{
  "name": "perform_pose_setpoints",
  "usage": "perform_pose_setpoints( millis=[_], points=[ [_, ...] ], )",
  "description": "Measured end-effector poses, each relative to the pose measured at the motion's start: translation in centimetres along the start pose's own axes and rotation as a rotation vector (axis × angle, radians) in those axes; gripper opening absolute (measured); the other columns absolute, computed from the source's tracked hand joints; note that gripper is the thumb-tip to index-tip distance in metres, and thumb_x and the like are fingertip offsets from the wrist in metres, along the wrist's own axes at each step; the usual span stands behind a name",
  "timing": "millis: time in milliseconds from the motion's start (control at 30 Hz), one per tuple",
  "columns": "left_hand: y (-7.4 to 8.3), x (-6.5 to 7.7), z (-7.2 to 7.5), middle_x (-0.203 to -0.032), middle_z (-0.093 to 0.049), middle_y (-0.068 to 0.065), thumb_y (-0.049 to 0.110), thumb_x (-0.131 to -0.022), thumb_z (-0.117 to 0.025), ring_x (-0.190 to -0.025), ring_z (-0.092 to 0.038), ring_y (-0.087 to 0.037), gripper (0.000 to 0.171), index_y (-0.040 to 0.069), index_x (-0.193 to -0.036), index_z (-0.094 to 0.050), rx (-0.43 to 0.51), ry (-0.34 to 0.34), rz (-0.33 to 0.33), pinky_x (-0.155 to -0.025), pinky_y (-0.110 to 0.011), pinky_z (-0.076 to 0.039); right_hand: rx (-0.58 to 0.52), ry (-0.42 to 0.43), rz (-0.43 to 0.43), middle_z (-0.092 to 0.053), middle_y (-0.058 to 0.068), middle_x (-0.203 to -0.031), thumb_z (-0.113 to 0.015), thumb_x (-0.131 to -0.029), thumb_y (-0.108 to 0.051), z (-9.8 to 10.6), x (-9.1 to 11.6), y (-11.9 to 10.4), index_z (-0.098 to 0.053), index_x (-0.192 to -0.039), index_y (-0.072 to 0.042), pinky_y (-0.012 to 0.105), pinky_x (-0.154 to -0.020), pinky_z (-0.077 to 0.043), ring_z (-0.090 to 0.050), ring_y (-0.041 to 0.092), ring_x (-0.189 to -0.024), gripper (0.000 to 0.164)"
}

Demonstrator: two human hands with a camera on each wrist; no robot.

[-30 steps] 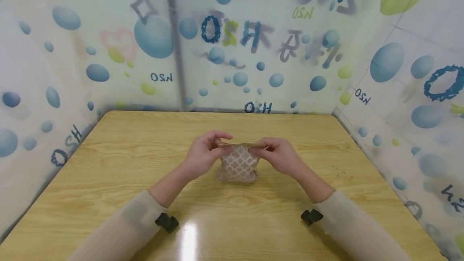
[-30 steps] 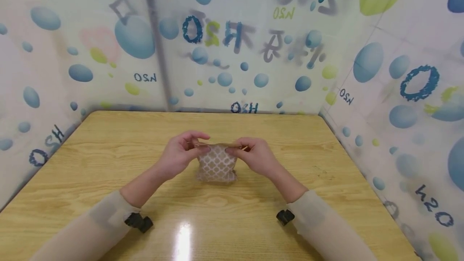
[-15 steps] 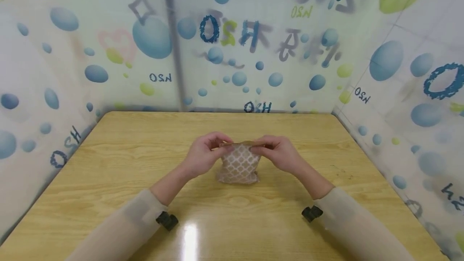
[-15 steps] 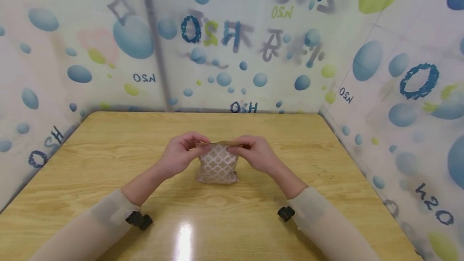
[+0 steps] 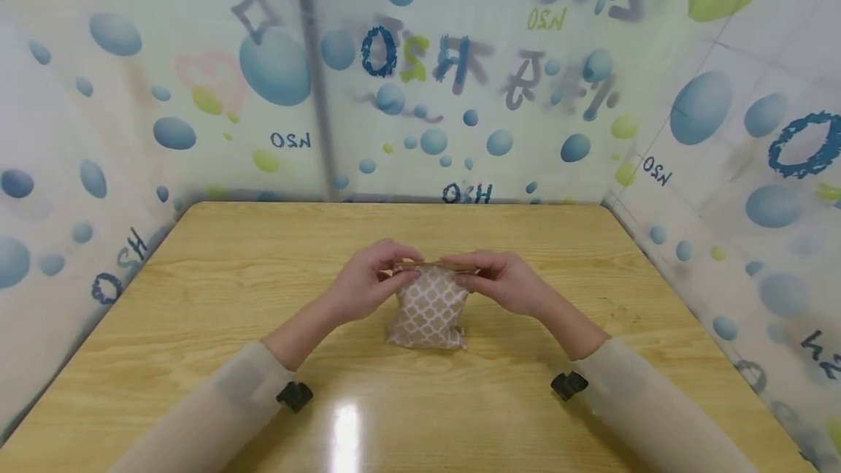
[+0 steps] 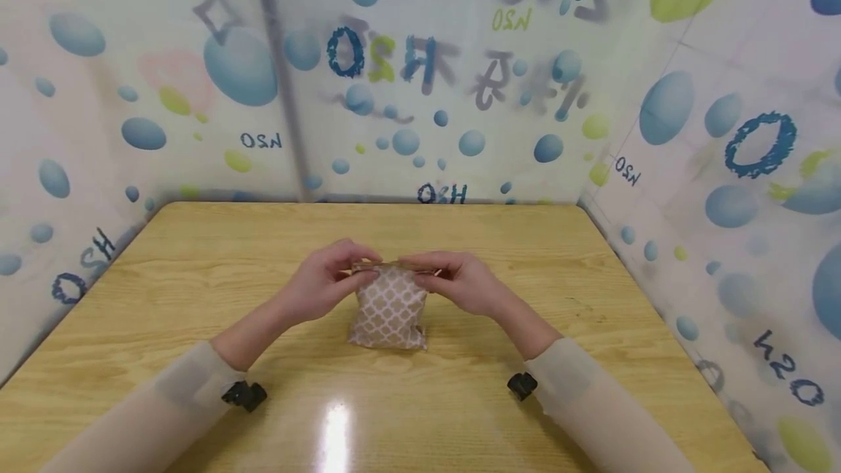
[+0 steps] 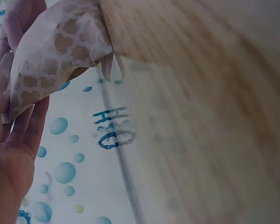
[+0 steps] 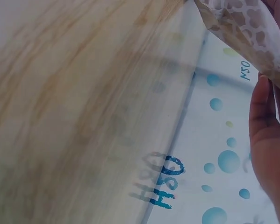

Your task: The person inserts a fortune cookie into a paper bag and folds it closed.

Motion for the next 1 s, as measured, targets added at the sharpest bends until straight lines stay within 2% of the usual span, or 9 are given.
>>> perform_pose_setpoints(
  millis=[167, 333, 400, 500, 633, 667, 767, 900, 1000],
  points=[
    [0.0, 0.1, 0.1, -0.114, -0.073, -0.009, 0.000, -0.103, -0.073, -0.101, -0.069, -0.018, 0.021, 0.008, -0.122, -0.079, 0.017, 0.002, -0.036, -0.085, -0.027, -0.065, 0.068, -0.005, 0.100, -0.076, 0.016, -0.136, -0.066, -0.107, -0.001, 0.0, 0.2, -0.4, -0.078, -0.136, -0.006, 0.028, -0.091, -0.064, -0.072, 0.010, -0.116, 0.032],
    [0.0, 0.1, -0.1, -0.120, -0.070, -0.011, -0.001, -0.102, -0.071, -0.100, -0.063, -0.019, 0.018, 0.011, -0.114, -0.077, -0.001, -0.041, -0.026, -0.079, -0.026, -0.062, 0.127, -0.002, 0.075, -0.077, 0.011, -0.135, -0.068, -0.107, -0.005, -0.2, 0.2, -0.5, -0.081, -0.133, -0.011, 0.027, -0.093, -0.063, -0.073, 0.019, -0.123, 0.030],
    [0.1, 0.0, -0.3, -0.128, -0.069, -0.011, 0.002, -0.102, -0.072, -0.102, -0.062, -0.018, 0.015, 0.013, -0.112, -0.074, -0.014, -0.056, -0.002, -0.079, -0.026, -0.061, 0.135, -0.002, 0.068, -0.078, 0.011, -0.135, -0.069, -0.107, -0.006, -0.2, 0.2, -0.5, -0.081, -0.133, -0.012, 0.028, -0.094, -0.063, -0.073, 0.023, -0.124, 0.030],
    [0.4, -0.2, -0.6, -0.135, -0.069, -0.010, 0.013, -0.105, -0.072, -0.094, -0.063, -0.017, 0.015, 0.015, -0.119, -0.070, -0.011, -0.050, 0.060, -0.075, -0.026, -0.059, 0.146, 0.005, 0.079, -0.078, 0.011, -0.135, -0.070, -0.106, -0.005, -0.3, 0.1, -0.7, -0.081, -0.133, -0.012, 0.034, -0.094, -0.065, -0.073, 0.026, -0.124, 0.030],
    [0.5, -0.6, -1.1, -0.120, -0.072, -0.009, 0.021, -0.109, -0.068, -0.070, -0.056, -0.015, 0.025, 0.015, -0.134, -0.064, 0.026, -0.023, 0.130, -0.062, -0.027, -0.051, 0.154, 0.001, 0.103, -0.078, 0.011, -0.133, -0.070, -0.106, -0.004, -0.3, 0.2, -0.9, -0.081, -0.133, -0.011, 0.039, -0.093, -0.065, -0.073, 0.025, -0.122, 0.030],
    [0.5, -0.6, -1.2, -0.115, -0.072, -0.008, 0.019, -0.110, -0.068, -0.070, -0.057, -0.014, 0.026, 0.016, -0.135, -0.064, 0.033, -0.021, 0.137, -0.062, -0.026, -0.051, 0.154, -0.001, 0.099, -0.078, 0.011, -0.134, -0.070, -0.106, -0.004, -0.3, 0.2, -1.0, -0.081, -0.133, -0.012, 0.039, -0.092, -0.065, -0.073, 0.024, -0.121, 0.030],
    [0.7, -0.7, -1.5, -0.106, -0.070, -0.006, 0.009, -0.107, -0.068, -0.079, -0.064, -0.013, 0.030, 0.013, -0.136, -0.063, 0.020, -0.023, 0.102, -0.073, -0.027, -0.058, 0.158, 0.017, 0.050, -0.078, 0.008, -0.134, -0.069, -0.108, -0.010, -0.5, 0.3, -1.1, -0.079, -0.136, -0.012, 0.038, -0.091, -0.064, -0.073, 0.020, -0.115, 0.030],
    [1.0, -0.7, -1.8, -0.102, -0.069, -0.002, 0.001, -0.105, -0.068, -0.103, -0.071, -0.015, 0.035, 0.011, -0.137, -0.061, -0.028, -0.026, 0.030, -0.097, -0.036, -0.063, 0.167, 0.084, -0.071, -0.080, 0.003, -0.126, -0.067, -0.111, -0.026, -0.8, 0.1, -1.4, -0.076, -0.139, -0.015, 0.032, -0.081, -0.061, -0.069, 0.015, -0.098, 0.031],
    [1.2, -0.7, -2.0, -0.102, -0.070, -0.003, 0.000, -0.105, -0.067, -0.104, -0.072, -0.017, 0.035, 0.011, -0.137, -0.062, -0.036, -0.018, -0.002, -0.098, -0.037, -0.063, 0.167, 0.088, -0.126, -0.080, 0.003, -0.115, -0.070, -0.109, -0.032, -1.4, -0.2, -1.6, -0.079, -0.130, -0.015, 0.027, -0.069, -0.057, -0.064, 0.014, -0.083, 0.028]
  ],
)
Point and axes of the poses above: each hand's wrist, its own x-axis away from the middle knuckle, its own z-axis out of the back of the hand, y = z × x, the point moved 4 cm from there along -x, towards the middle knuckle
